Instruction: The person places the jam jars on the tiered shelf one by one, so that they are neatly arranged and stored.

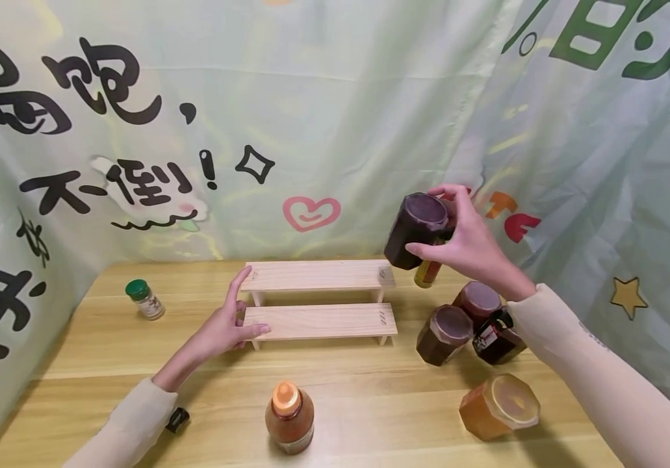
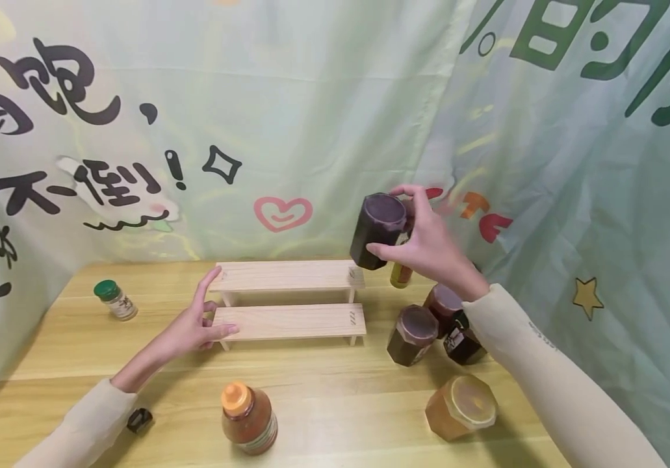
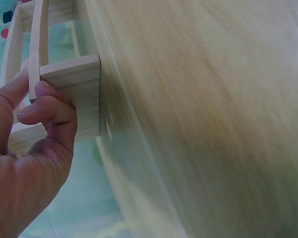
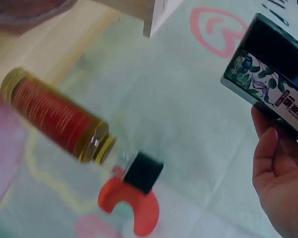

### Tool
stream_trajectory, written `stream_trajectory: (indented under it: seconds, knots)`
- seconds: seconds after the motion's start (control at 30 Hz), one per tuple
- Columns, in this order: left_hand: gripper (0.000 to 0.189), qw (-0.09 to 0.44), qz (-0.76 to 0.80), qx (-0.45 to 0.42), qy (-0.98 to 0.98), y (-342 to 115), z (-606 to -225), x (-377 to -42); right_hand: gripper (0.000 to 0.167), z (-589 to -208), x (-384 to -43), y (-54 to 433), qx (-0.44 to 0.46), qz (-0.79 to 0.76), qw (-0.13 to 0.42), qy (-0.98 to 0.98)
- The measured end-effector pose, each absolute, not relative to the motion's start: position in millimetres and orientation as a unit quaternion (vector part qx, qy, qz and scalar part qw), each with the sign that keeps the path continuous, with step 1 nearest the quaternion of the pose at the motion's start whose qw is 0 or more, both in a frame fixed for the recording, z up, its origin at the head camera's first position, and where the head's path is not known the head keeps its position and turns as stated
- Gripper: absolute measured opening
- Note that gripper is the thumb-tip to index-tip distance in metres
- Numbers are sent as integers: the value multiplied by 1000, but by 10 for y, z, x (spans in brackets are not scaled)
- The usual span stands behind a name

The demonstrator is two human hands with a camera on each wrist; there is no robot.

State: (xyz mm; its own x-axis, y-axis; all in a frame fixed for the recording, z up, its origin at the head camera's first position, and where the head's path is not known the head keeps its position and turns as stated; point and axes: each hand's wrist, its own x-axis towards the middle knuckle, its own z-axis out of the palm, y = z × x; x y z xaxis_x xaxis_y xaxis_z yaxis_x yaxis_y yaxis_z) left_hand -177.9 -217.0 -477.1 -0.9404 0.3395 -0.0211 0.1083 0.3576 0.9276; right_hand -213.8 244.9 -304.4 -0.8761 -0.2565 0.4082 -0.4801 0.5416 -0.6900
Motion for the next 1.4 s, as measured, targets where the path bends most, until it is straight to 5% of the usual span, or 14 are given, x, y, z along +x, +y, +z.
stream_trajectory:
  seconds: [1.4]
  knots:
    - [126,97,539,142,825,-2187,-4798,-1832,89,-3550,-2636,908,351,470,24,-809]
